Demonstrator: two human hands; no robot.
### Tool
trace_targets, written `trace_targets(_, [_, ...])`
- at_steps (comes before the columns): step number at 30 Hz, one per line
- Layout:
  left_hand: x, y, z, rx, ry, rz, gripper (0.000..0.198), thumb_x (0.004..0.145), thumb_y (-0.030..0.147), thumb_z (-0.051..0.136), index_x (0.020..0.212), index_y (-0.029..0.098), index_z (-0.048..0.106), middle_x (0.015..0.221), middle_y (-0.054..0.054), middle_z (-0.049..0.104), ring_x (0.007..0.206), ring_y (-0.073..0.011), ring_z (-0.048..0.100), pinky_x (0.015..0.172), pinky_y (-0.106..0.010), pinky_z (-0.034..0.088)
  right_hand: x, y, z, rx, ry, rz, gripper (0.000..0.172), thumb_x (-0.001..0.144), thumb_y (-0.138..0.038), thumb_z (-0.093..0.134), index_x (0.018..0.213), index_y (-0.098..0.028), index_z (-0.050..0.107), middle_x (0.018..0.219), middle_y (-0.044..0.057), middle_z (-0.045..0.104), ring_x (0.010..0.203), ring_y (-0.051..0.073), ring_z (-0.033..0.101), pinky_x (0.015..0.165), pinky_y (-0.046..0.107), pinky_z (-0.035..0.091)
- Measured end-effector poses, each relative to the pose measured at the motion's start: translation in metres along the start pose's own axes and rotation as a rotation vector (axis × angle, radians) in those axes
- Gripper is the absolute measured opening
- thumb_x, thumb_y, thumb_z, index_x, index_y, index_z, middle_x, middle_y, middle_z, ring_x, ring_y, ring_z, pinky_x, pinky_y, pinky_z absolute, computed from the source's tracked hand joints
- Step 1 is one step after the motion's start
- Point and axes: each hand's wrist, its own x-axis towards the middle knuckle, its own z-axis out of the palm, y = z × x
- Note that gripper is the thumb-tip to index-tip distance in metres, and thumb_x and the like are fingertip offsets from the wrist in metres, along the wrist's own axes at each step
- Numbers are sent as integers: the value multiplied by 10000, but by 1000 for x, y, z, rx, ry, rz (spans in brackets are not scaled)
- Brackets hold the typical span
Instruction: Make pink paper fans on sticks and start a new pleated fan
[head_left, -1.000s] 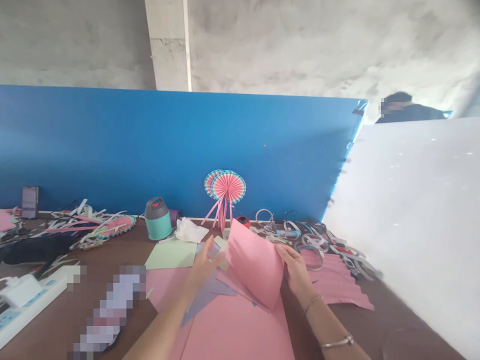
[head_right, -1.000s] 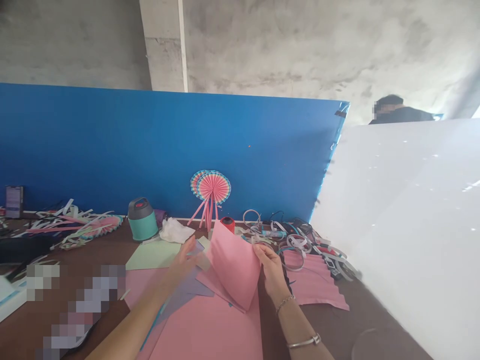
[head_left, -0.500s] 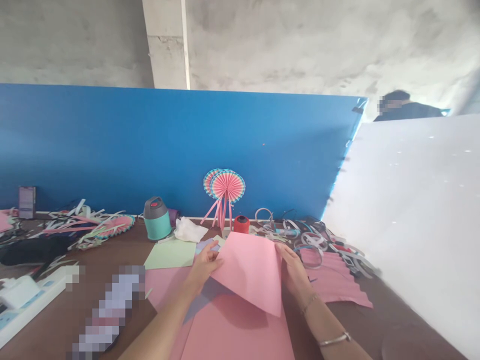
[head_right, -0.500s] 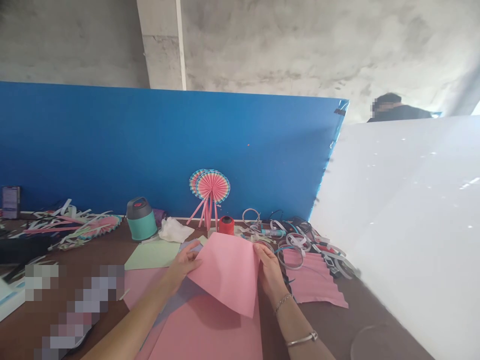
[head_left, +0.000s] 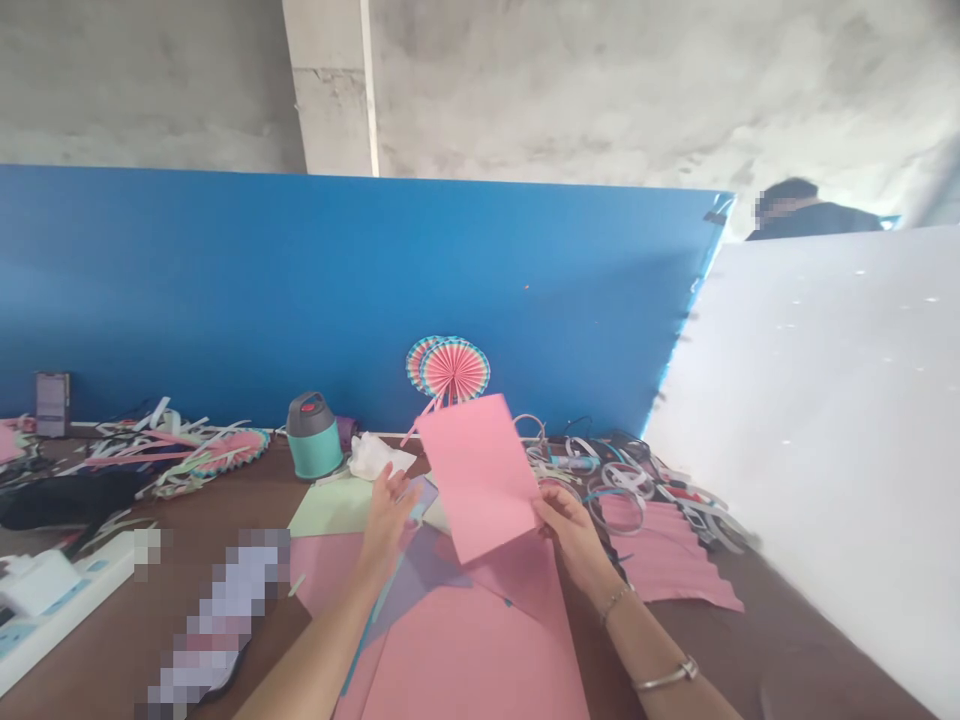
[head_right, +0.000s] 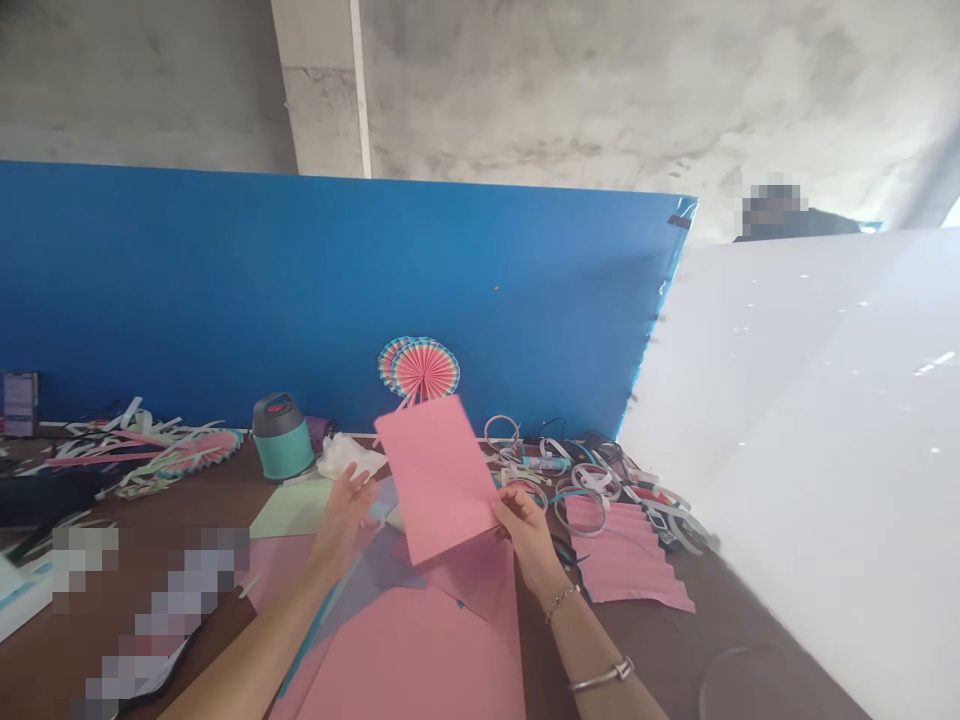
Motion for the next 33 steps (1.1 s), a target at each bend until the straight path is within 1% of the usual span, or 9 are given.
trace_targets(7, [-16,2,12,-31,-494,-123,736,693,433,712,1303,171,393,1141,-145,640,1021,-280,619,865,-399,481,-4,8,7,-35,-121,78,324,646,-422,730,751,-192,529,646,-43,535,554,100,510,514,223,452])
trace_targets(13, [-9,1,8,227,-372,15,431,736,270,555,1147,144,522,1088,-97,664,1014,-263,612,845,-372,488,-7,10,12,-379,-325,40,363,696,-498,640,589,-174,517,492,-39,499,452,95,458,454,218,364])
trace_targets(16, [-2,-1,0,549,-437,103,395,704,161,441,1070,147,588,1036,-64,677,968,-238,617,818,-336,483,-13,6,12,-571,-298,-150,368,808,-448,523,563,-173,523,487,-26,488,453,99,449,452,223,358])
trace_targets(19, [-3,-2,-6,815,-585,165,421,682,114,415,1033,203,631,974,-28,691,950,-228,616,829,-318,459,-19,0,14,-764,-195,-494,221,861,-306,460,806,-167,622,725,44,627,627,145,558,583,264,449])
trace_targets(21, [-8,-2,-6,923,-629,214,439,710,118,412,1070,257,621,1027,-16,681,996,-229,602,851,-316,441,-22,-3,18,-915,-224,-715,271,861,-206,425,1064,-177,603,1006,103,645,897,203,589,779,340,473])
trace_targets(25, [-20,1,1,1106,-657,316,527,746,115,395,1220,302,530,1246,-17,583,1129,-226,534,927,-332,394,-24,-1,32,-1210,-355,-913,476,852,-101,369,1314,-190,443,1330,114,494,1270,253,365,1025,467,294])
trace_targets(28, [-24,4,5,1106,-609,329,539,767,126,387,1275,278,482,1259,-34,569,1141,-211,520,933,-312,388,-24,4,41,-1286,-332,-914,385,865,-131,401,1232,-184,505,1193,102,583,1169,237,442,1038,468,225])
trace_targets(31, [-23,5,5,1041,-529,287,475,796,167,378,1243,289,484,1077,-22,639,993,-188,588,811,-275,442,-22,10,43,-1298,-245,-883,199,885,-160,420,968,-187,599,908,55,629,896,193,518,935,400,303])
trace_targets(33, [-21,3,4,991,-487,274,438,792,173,389,1199,291,500,1008,-11,648,947,-185,601,773,-272,453,-19,14,40,-1306,-204,-882,203,893,-151,416,799,-188,592,772,26,597,782,173,498,873,370,325])
